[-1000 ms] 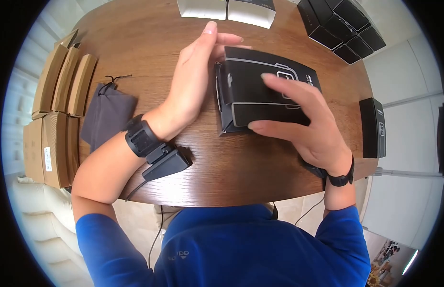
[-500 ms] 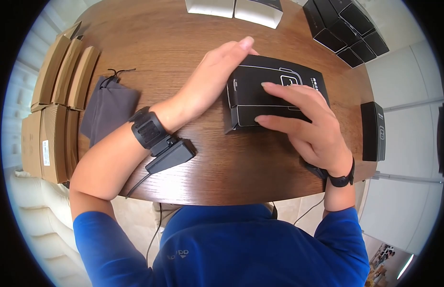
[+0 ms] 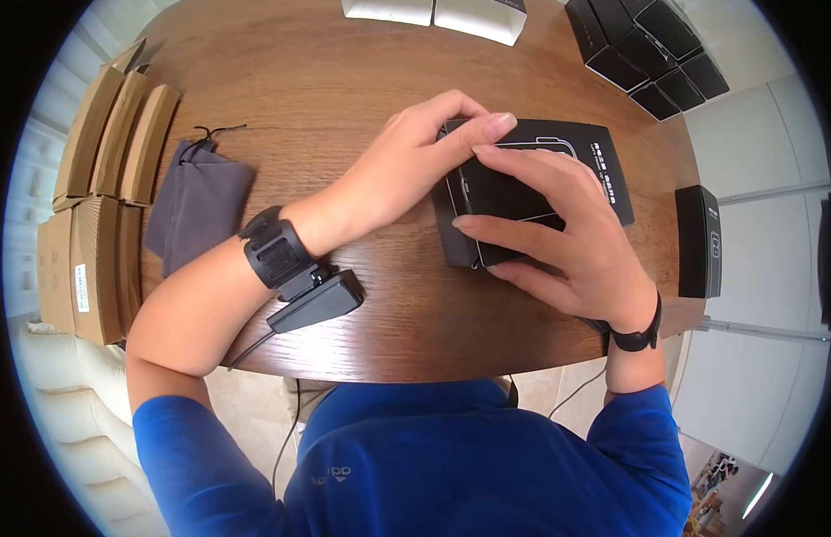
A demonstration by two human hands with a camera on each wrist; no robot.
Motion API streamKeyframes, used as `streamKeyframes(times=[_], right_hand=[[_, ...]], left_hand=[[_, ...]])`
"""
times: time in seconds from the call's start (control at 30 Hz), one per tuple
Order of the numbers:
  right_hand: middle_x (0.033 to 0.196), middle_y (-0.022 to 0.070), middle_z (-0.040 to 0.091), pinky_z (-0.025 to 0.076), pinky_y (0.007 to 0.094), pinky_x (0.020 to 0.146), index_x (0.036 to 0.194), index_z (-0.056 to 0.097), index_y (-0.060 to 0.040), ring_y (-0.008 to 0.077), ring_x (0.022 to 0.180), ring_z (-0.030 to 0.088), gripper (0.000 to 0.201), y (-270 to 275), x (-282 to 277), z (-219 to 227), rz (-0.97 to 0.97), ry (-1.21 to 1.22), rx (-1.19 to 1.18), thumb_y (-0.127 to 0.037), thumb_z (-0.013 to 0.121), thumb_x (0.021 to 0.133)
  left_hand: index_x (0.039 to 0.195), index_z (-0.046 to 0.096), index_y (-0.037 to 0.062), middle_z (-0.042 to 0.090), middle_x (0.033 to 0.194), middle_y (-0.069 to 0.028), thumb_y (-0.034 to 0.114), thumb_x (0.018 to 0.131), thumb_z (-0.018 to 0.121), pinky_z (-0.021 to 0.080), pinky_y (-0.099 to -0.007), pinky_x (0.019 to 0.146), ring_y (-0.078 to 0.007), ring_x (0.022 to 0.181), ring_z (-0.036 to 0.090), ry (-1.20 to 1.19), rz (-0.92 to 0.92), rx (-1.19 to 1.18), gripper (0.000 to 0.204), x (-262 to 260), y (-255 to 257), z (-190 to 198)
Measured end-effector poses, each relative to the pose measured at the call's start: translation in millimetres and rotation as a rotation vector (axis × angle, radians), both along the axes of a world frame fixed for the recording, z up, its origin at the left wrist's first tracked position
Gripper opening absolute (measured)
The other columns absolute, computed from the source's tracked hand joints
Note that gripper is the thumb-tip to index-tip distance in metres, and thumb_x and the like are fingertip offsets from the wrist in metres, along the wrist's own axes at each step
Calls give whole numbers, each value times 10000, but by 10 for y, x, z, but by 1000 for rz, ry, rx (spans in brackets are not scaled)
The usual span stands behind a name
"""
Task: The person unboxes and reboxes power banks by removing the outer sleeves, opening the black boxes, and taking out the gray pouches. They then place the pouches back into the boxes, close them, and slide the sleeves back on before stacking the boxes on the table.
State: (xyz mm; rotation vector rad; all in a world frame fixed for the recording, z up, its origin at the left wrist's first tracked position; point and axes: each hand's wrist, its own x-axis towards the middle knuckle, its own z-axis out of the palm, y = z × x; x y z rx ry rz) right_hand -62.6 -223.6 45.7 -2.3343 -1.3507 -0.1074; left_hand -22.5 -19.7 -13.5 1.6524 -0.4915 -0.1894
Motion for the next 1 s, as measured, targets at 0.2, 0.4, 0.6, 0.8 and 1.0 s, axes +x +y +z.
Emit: streamKeyframes(times=[0.2, 0.4, 0.6, 0.8, 1.0], right_hand=[[1352, 136, 501, 358, 459, 1002, 1093, 704, -176, 324, 1167, 492, 414, -10, -12, 23, -34, -27, 0, -170, 733, 680], [1320, 130, 524, 353, 478, 1011, 1065, 707, -159, 315, 1168, 496, 377, -25, 2, 22, -11, -40, -13, -183, 718, 689], [1272, 119, 545, 348, 499, 1017, 1033, 705, -148, 311, 1169, 500, 339, -27, 10, 15, -5, -47, -11, -183, 714, 696], [1265, 101, 561, 318, 511, 1044, 1037, 707, -150, 309, 1196, 489, 332, -44, 10, 18, 8, -6, -50, -210, 724, 710], [1283, 63, 582, 280, 515, 1071, 1066, 711, -151, 303, 1271, 450, 349, -38, -1, -19, 10, -5, -102, -234, 731, 728]], left_hand=[[923, 586, -33, 625, 891, -92, 488, 977, 433, 449, -303, 775, -147, 822, 519, 94, 7, -206, 545, 3, -27, -34], [972, 617, -27, 656, 890, -103, 457, 964, 487, 464, -297, 768, -147, 822, 575, 40, 0, -103, 501, 3, -1, -38], [1003, 593, 26, 596, 906, 7, 285, 988, 505, 423, -225, 793, -55, 870, 510, 31, -59, -46, 273, 5, -1, -25], [1029, 599, 20, 616, 928, -2, 252, 981, 520, 433, -218, 782, -56, 877, 529, 11, -72, -23, 249, 4, 1, -22], [1033, 595, 22, 597, 898, 9, 252, 985, 510, 426, -215, 741, -53, 830, 507, 4, -57, 16, 250, 4, 6, -34]])
